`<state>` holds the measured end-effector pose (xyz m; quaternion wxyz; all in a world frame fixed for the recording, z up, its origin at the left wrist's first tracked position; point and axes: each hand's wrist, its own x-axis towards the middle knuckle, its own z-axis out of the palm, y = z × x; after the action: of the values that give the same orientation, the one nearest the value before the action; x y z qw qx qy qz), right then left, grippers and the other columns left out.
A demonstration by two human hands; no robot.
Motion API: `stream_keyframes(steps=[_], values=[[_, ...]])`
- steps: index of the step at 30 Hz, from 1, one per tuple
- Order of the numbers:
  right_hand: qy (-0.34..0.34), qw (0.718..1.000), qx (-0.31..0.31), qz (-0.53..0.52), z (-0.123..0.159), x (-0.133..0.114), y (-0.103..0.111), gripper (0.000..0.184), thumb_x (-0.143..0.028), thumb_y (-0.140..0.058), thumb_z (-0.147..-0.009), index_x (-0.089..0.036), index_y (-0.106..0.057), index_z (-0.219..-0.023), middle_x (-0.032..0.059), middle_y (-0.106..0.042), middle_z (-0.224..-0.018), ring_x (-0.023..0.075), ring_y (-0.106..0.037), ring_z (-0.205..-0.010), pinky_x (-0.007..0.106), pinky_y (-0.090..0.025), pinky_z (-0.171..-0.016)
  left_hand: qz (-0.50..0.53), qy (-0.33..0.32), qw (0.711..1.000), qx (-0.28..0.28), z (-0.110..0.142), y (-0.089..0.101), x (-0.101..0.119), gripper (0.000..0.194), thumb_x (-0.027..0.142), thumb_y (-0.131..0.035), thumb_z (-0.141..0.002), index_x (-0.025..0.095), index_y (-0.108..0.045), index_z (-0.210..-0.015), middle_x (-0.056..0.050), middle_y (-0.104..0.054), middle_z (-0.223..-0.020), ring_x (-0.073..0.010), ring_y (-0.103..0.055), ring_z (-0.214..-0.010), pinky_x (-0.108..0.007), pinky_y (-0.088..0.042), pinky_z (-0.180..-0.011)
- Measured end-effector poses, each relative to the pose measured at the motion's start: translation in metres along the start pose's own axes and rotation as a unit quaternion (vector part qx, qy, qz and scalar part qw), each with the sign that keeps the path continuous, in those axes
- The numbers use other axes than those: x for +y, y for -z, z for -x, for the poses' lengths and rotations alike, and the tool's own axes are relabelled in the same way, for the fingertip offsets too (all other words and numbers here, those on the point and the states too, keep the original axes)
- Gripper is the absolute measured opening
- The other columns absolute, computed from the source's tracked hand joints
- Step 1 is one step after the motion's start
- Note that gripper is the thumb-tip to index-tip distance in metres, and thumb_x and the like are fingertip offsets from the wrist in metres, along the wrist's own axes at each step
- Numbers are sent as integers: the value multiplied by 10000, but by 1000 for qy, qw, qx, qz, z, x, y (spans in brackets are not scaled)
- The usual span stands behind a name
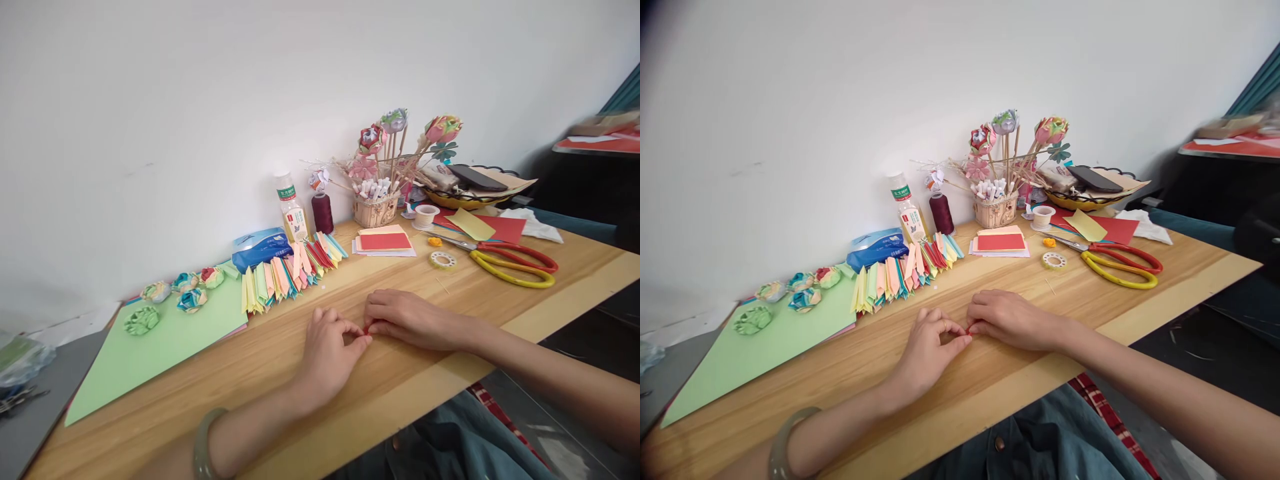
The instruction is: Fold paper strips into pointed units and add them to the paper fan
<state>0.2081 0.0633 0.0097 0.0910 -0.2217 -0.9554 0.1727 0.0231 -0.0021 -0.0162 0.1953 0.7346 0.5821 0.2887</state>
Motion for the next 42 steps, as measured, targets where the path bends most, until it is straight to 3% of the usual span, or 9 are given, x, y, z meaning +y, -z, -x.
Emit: stream_keyframes(steps=[12, 18, 23, 31, 42], values=[[12, 999, -3, 34, -9, 3, -1, 242, -277, -383, -962, -175, -542, -811, 45, -579, -819, 190, -498, -807, 363, -384, -840, -75, 14, 997, -24, -1, 5, 2, 184, 187, -598, -836, 171, -618, -654, -41, -565, -831, -238, -451, -888, -413, -399, -803], [8, 1000, -8, 18, -11, 8, -1, 228, -346, -418, -948, -186, -534, -834, 8, -595, -771, 164, -550, -727, 461, -254, -1021, -110, 21, 993, -41, -1, 8, 3, 211, 213, -558, -856, 171, -545, -649, -45, -519, -856, -240, -434, -906, -395, -378, -812], [-6, 1000, 19, 16, -12, 8, -3, 240, -366, -442, -929, -196, -524, -780, 12, -567, -744, 175, -515, -729, 445, -296, -970, -111, 20, 993, -41, 0, 10, 0, 68, 217, -586, -854, 169, -538, -861, -57, -487, -960, -238, -425, -947, -385, -364, -836], [-43, 995, 80, -30, -6, 18, -14, 285, -421, -480, -907, -189, -500, -744, 12, -529, -759, 174, -476, -756, 376, -332, -855, -100, 16, 993, -67, 0, 11, -2, 65, 175, -561, -863, 199, -524, -815, -30, -512, -952, -232, -435, -963, -373, -347, -843], [1, 991, 9, -131, -3, 32, 2, 211, -282, -419, -916, -172, -565, -812, 49, -572, -818, 170, -510, -803, 313, -411, -765, -79, 25, 994, -68, 1, 13, -5, 82, 168, -559, -852, 200, -516, -790, -19, -524, -935, -217, -439, -960, -353, -347, -851]])
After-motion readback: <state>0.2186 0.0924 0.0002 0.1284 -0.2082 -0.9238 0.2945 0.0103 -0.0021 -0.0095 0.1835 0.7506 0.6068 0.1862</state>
